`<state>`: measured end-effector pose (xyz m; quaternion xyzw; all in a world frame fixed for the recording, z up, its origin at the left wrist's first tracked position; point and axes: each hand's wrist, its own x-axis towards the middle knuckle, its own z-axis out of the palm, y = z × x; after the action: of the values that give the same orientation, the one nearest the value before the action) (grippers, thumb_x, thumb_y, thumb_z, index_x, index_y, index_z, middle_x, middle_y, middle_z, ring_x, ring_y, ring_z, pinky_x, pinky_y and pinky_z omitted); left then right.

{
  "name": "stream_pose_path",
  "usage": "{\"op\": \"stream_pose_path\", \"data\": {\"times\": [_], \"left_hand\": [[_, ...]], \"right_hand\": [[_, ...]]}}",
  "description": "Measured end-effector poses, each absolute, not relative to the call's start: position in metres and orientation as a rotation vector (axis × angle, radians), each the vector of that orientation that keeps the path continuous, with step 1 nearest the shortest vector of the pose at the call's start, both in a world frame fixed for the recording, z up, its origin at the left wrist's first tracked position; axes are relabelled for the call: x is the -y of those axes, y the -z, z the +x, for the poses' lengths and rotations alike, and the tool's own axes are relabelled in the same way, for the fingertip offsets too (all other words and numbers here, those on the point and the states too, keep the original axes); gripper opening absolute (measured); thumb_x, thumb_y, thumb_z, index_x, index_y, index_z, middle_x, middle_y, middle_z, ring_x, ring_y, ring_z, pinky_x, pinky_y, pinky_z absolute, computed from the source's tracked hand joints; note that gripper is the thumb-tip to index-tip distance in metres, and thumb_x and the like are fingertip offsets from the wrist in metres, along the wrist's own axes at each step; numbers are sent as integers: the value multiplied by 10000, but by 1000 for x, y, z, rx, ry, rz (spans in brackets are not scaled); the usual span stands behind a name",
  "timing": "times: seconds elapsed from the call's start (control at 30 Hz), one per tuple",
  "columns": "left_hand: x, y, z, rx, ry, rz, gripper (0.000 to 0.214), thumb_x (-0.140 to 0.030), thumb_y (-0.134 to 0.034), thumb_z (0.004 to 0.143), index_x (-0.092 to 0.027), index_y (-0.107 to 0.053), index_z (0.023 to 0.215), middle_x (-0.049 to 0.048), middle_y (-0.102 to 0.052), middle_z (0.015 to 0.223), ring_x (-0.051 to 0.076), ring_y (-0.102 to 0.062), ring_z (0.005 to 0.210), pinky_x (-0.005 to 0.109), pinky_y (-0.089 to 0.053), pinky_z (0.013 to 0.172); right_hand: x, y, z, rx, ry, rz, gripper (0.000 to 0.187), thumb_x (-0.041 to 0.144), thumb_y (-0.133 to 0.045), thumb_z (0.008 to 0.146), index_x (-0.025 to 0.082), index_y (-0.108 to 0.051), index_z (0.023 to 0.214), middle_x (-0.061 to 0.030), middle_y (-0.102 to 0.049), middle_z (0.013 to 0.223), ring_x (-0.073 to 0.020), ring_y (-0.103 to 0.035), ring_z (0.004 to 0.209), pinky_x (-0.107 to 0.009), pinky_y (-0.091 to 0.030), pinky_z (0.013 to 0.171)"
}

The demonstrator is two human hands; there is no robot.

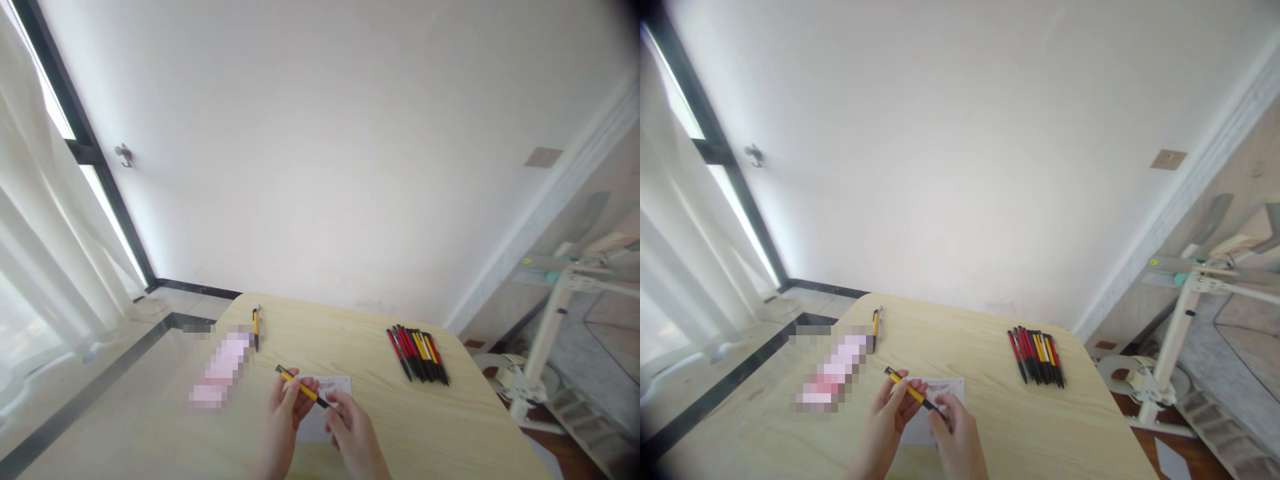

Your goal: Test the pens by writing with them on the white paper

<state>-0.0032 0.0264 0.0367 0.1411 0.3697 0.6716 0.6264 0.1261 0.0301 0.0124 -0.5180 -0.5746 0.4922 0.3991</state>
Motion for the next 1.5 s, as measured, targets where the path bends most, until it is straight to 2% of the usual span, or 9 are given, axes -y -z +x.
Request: {"op": "stream_pose_path", "data": {"times": [0.07,0.2,0.37,0.5,0.63,0.8,0.9,1.07,1.5], "left_hand": [[-29,-35,-4,-831,-1544,317,265,-256,-603,718,-180,-469,933,68,-670,797,214,-623,862,367,-471,798],[-33,-29,-6,-852,-1580,241,277,-215,-623,699,-179,-469,927,78,-674,818,227,-618,886,375,-473,813],[-36,-24,-7,-878,-1612,198,245,-172,-609,710,-179,-488,923,86,-676,833,229,-618,888,360,-488,795],[-41,-23,-6,-890,-1620,88,165,-123,-568,738,-161,-512,889,97,-673,854,218,-615,897,334,-499,780],[-47,-22,-5,-865,-1613,-7,134,-91,-538,756,-163,-523,868,80,-674,825,205,-625,873,306,-521,727],[-51,-22,-5,-847,-1626,-68,128,-79,-542,752,-154,-534,855,79,-670,835,197,-628,864,294,-526,718],[-51,-23,-4,-850,-1616,-108,130,-74,-539,752,-151,-541,856,79,-666,851,195,-627,865,291,-530,706],[-54,-28,-6,-860,-1605,-186,125,-71,-522,757,-141,-563,853,82,-659,884,179,-632,845,269,-536,686],[-67,-42,-13,-730,-1585,-325,72,-54,-502,745,-108,-550,743,101,-641,877,203,-622,868,280,-545,692]], "right_hand": [[-35,-13,123,1441,-1329,-1339,521,604,-368,774,134,-586,717,1,-520,450,-88,-426,336,-180,-310,332],[-43,-18,117,1524,-1089,-1203,390,508,-575,697,147,-600,843,-43,-621,671,-139,-569,594,-197,-434,513],[-48,-22,114,1540,-1241,-1271,401,477,-399,820,137,-610,816,-14,-571,528,-106,-494,400,-188,-379,375],[-50,-28,113,1569,-1010,-1116,272,380,-587,722,160,-615,879,-79,-644,823,-176,-594,723,-249,-477,647],[-53,-36,114,1571,-1145,-1247,307,403,-490,790,139,-620,878,-39,-627,607,-132,-553,472,-211,-441,446],[-58,-45,116,1709,-934,-1149,278,330,-566,746,178,-630,969,-76,-660,844,-178,-606,711,-249,-478,645],[-58,-49,115,1705,-1005,-1246,296,360,-509,788,161,-628,972,-57,-658,695,-153,-590,547,-227,-467,510],[-58,-56,118,1851,-805,-1076,239,263,-454,816,201,-645,945,-69,-663,835,-175,-604,739,-262,-473,687],[-64,-71,130,1643,-892,-1127,162,258,-579,711,153,-656,807,-71,-666,757,-165,-603,664,-239,-495,601]]}}
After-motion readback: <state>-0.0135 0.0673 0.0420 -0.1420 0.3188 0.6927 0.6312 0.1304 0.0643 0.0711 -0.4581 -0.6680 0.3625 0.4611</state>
